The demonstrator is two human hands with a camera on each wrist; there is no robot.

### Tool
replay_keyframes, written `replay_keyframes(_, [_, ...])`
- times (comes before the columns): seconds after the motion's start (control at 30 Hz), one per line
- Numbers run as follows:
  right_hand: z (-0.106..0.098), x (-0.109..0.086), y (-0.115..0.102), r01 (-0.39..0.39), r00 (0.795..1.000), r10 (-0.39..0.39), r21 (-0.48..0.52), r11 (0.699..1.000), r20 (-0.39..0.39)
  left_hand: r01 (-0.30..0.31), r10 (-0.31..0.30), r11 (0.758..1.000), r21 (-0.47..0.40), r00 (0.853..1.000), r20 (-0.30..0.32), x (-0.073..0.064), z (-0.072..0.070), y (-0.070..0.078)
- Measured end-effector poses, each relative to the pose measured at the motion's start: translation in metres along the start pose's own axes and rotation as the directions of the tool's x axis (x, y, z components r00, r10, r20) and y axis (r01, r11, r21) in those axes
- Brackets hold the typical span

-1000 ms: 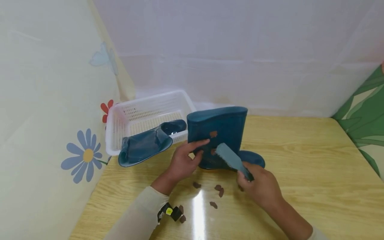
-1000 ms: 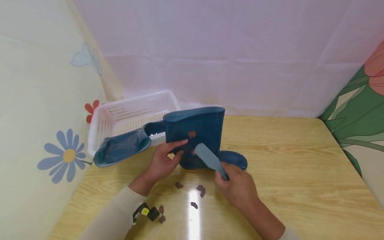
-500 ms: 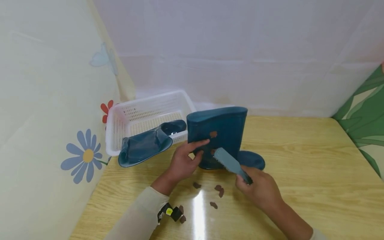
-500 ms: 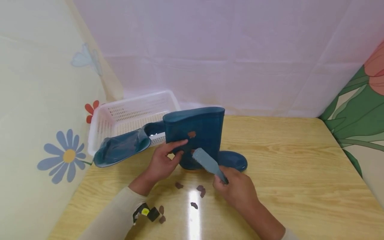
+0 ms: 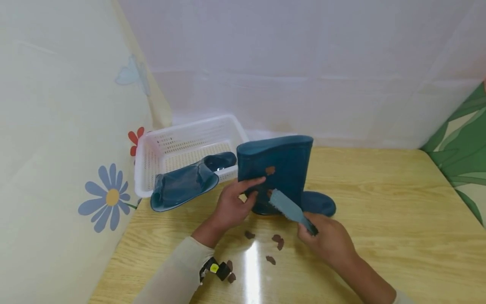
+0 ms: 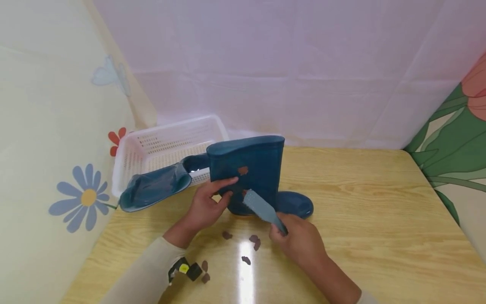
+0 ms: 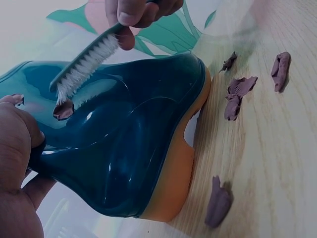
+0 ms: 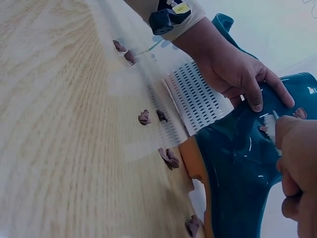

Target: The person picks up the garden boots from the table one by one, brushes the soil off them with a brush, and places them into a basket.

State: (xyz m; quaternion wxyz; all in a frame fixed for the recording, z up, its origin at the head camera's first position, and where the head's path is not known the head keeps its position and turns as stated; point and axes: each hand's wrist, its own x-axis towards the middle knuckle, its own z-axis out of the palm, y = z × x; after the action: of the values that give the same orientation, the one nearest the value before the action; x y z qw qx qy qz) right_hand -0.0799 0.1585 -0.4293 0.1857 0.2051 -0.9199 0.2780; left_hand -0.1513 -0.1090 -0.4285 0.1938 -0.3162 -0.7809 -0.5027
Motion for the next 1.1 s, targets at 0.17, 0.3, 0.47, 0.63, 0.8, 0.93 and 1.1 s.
replay_keyframes(0.17, [-0.0020,0.0019,0.0021,0.039,0.997,-0.037,0.020,0.999,-0.073,0.013,-0.013,1.000,0.004,1.000,-0.004,-0.0003,0.0000,0.0004])
replay_keyframes(0.3, [-0.0006,0.0030,0.0027,0.005,0.999,-0.004,0.027,1.000,-0.040,0.013,-0.013,1.000,0.002,1.000,0.003,-0.0002,0.0000,0.0002])
replay_keyframes(0.47, [0.0024,-0.0021,0.0029,-0.024,0.999,0.023,0.014,1.000,0.038,0.009,-0.009,1.000,0.008,1.000,0.014,0.0002,0.0000,0.0001])
replay_keyframes(0.63, [0.0002,-0.0040,0.0032,0.017,0.999,-0.016,0.033,0.999,-0.034,0.023,-0.023,0.999,0.029,1.000,0.004,0.0001,-0.0006,0.0002])
replay_keyframes(0.8, [-0.0016,0.0005,0.0032,0.031,0.995,-0.028,0.039,0.999,-0.093,0.018,-0.018,0.999,0.028,1.000,-0.001,-0.0006,-0.0009,-0.0012])
replay_keyframes(0.93, [0.0011,0.0013,0.0034,0.002,1.000,-0.002,0.030,1.000,-0.027,0.009,-0.009,1.000,0.026,1.000,0.007,-0.0006,-0.0004,-0.0011])
replay_keyframes(1.1, [0.0026,-0.0014,0.0040,0.011,1.000,-0.011,0.018,1.000,0.008,0.006,-0.007,0.999,0.034,1.000,0.012,0.0001,-0.0009,0.0015])
